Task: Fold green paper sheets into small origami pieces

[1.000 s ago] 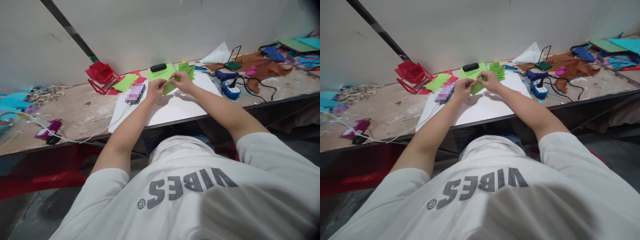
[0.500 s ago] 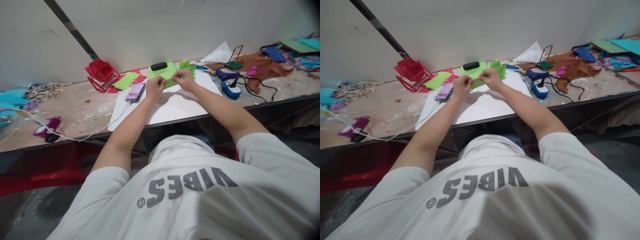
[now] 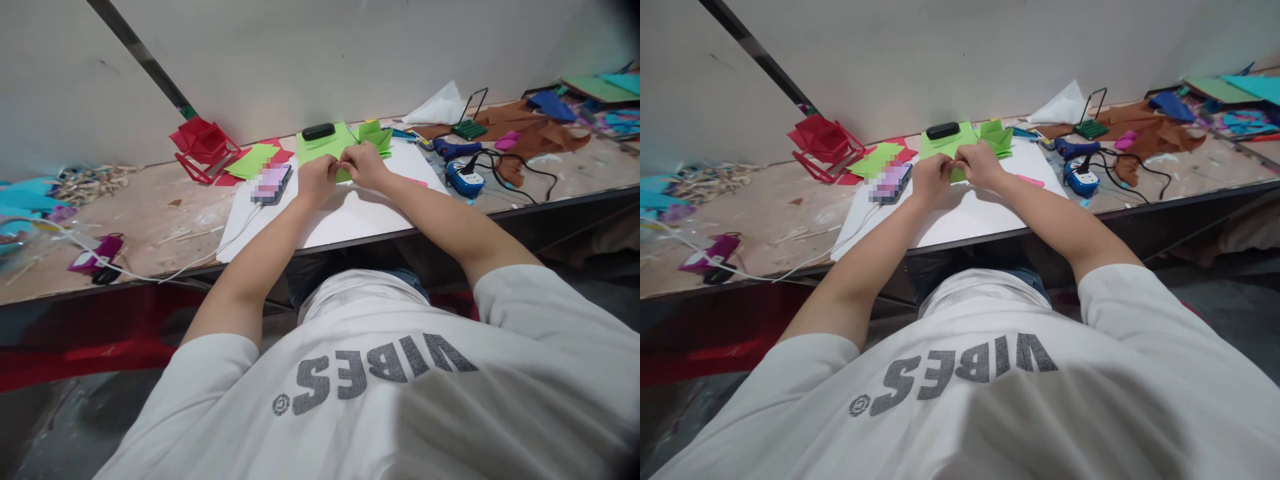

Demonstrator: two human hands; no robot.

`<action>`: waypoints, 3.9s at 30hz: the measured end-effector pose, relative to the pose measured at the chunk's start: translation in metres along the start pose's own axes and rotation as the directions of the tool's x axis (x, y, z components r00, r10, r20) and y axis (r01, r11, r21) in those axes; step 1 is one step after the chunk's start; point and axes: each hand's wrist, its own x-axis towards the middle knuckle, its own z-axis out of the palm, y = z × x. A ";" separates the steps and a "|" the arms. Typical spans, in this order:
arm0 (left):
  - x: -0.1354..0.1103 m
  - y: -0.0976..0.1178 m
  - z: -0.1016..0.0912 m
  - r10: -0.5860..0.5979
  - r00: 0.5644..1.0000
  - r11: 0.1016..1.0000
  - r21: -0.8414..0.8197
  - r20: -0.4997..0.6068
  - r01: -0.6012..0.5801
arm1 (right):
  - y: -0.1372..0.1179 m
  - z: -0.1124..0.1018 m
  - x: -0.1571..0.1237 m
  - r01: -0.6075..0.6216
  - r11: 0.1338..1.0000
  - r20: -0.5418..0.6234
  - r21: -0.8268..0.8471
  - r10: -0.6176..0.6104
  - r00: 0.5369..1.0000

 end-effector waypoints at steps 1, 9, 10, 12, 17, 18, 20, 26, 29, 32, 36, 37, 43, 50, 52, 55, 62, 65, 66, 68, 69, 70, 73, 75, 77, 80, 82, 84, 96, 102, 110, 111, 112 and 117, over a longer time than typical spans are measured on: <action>-0.001 0.002 0.000 -0.009 1.000 1.000 -0.015 0.005 0.010 | -0.002 -0.002 -0.001 -0.004 1.000 0.007 -0.015 0.004 1.000; 0.001 -0.002 -0.004 -0.060 0.998 0.998 -0.029 -0.006 0.059 | -0.004 -0.003 0.000 0.002 1.000 0.002 -0.002 -0.002 1.000; 0.002 -0.004 -0.004 -0.071 0.998 0.997 -0.038 -0.002 0.070 | -0.003 -0.002 0.001 0.009 1.000 -0.004 -0.004 -0.009 1.000; 0.003 -0.007 -0.002 -0.081 0.997 0.996 -0.048 -0.001 0.081 | 0.002 0.002 0.003 0.016 1.000 -0.023 0.007 -0.016 1.000; 0.005 -0.016 0.000 -0.046 0.998 0.998 -0.045 -0.030 0.045 | 0.020 0.011 0.010 0.000 0.998 -0.058 0.064 0.004 0.998; 0.005 -0.017 0.000 -0.045 0.998 0.998 -0.049 -0.035 0.044 | 0.023 0.012 0.011 -0.004 0.998 -0.062 0.066 0.008 0.998; 0.004 -0.017 0.000 -0.036 0.998 0.998 -0.058 -0.044 0.034 | 0.027 0.014 0.012 -0.008 0.998 -0.070 0.067 0.013 0.997; 0.002 -0.013 0.008 0.003 0.999 0.994 -0.111 -0.047 -0.009 | 0.016 0.011 0.007 0.040 0.998 -0.025 0.058 -0.038 0.999; 0.004 -0.014 0.013 -0.022 0.995 0.990 -0.138 -0.101 0.008 | 0.007 0.007 0.004 0.061 0.998 0.016 -0.006 -0.061 0.998; 0.006 -0.016 0.013 -0.027 0.989 0.987 -0.160 -0.148 0.003 | 0.003 0.005 0.003 0.075 0.996 0.005 -0.055 -0.075 0.997; 0.009 -0.021 0.010 -0.045 0.986 0.980 -0.198 -0.159 0.013 | 0.008 0.006 0.004 0.045 0.999 -0.064 -0.003 -0.045 0.997; 0.010 -0.023 0.010 -0.048 0.988 0.979 -0.205 -0.147 0.017 | 0.010 0.007 0.005 0.040 0.999 -0.076 0.018 -0.039 0.996; 0.014 -0.032 0.010 -0.027 0.992 0.981 -0.192 -0.126 0.002 | 0.025 0.012 0.009 0.052 0.993 -0.147 0.103 -0.036 0.988; 0.016 -0.037 0.011 -0.079 0.985 0.980 -0.196 -0.155 0.048 | 0.031 0.011 0.012 -0.005 0.995 -0.161 0.105 0.022 0.987; 0.016 -0.037 0.011 -0.068 0.987 0.973 -0.227 -0.145 0.034 | 0.031 0.010 0.012 -0.017 0.995 -0.159 0.094 0.032 0.987; 0.015 -0.036 0.009 -0.041 0.990 0.969 -0.246 -0.133 0.007 | 0.031 0.009 0.012 -0.040 0.994 -0.147 0.098 0.054 0.988; 0.002 -0.023 0.001 0.069 0.997 0.969 -0.237 -0.046 -0.078 | 0.033 0.009 0.010 -0.008 0.980 -0.151 0.199 0.039 0.988; 0.001 -0.019 0.000 0.077 0.996 0.960 -0.265 -0.051 -0.087 | 0.029 0.009 0.011 -0.021 0.956 -0.148 0.291 0.067 0.987; 0.002 -0.018 -0.001 0.064 0.996 0.958 -0.277 -0.060 -0.079 | 0.028 0.010 0.011 -0.025 0.942 -0.153 0.335 0.081 0.985; 0.003 -0.017 -0.001 0.029 0.996 0.950 -0.308 -0.085 -0.054 | 0.027 0.012 0.014 -0.032 0.903 -0.164 0.428 0.112 0.980; 0.004 -0.017 -0.001 0.012 0.995 0.945 -0.324 -0.097 -0.043 | 0.028 0.014 0.015 -0.034 0.884 -0.167 0.466 0.126 0.978; 0.004 -0.017 -0.001 -0.001 0.994 0.941 -0.338 -0.107 -0.035 | 0.029 0.016 0.016 -0.034 0.870 -0.170 0.492 0.135 0.976; 0.003 -0.015 0.001 -0.001 0.994 0.938 -0.343 -0.111 -0.037 | 0.034 0.023 0.019 -0.037 0.863 -0.176 0.504 0.145 0.974; 0.002 -0.015 0.003 0.015 0.995 0.943 -0.329 -0.095 -0.046 | 0.037 0.025 0.020 -0.042 0.875 -0.173 0.482 0.142 0.975; 0.002 -0.016 0.005 0.027 0.996 0.947 -0.316 -0.088 -0.053 | 0.038 0.026 0.021 -0.052 0.887 -0.169 0.459 0.145 0.975; 0.003 -0.020 0.009 0.047 0.991 0.938 -0.336 -0.126 -0.087 | 0.037 0.024 0.019 -0.061 0.869 -0.183 0.492 0.172 0.968; 0.005 -0.024 0.013 0.058 0.978 0.910 -0.392 -0.199 -0.133 | 0.034 0.022 0.017 -0.071 0.804 -0.153 0.590 0.198 0.968; 0.007 -0.029 0.018 0.053 0.960 0.876 -0.448 -0.274 -0.177 | 0.031 0.021 0.013 -0.098 0.706 -0.066 0.702 0.201 0.977; 0.011 -0.030 0.023 0.006 0.972 0.786 -0.600 -0.235 -0.150 | 0.021 0.020 0.008 -0.164 0.507 0.027 0.846 0.266 0.964; 0.016 -0.037 0.036 -0.014 0.983 0.687 -0.716 -0.182 -0.123 | 0.031 0.031 0.012 -0.126 0.481 -0.015 0.868 0.280 0.960; 0.016 -0.036 0.036 -0.047 0.989 0.691 -0.720 -0.140 -0.069 | 0.035 0.037 0.015 -0.124 0.586 -0.056 0.801 0.280 0.958; 0.016 -0.035 0.035 -0.047 0.989 0.702 -0.709 -0.137 -0.065 | 0.034 0.036 0.014 -0.123 0.597 -0.053 0.793 0.269 0.962; 0.016 -0.034 0.035 -0.046 0.990 0.713 -0.698 -0.131 -0.059 | 0.032 0.034 0.014 -0.119 0.609 -0.050 0.784 0.254 0.966; 0.013 -0.032 0.035 -0.041 0.993 0.769 -0.638 -0.110 -0.039 | 0.026 0.030 0.011 -0.102 0.646 -0.032 0.757 0.193 0.981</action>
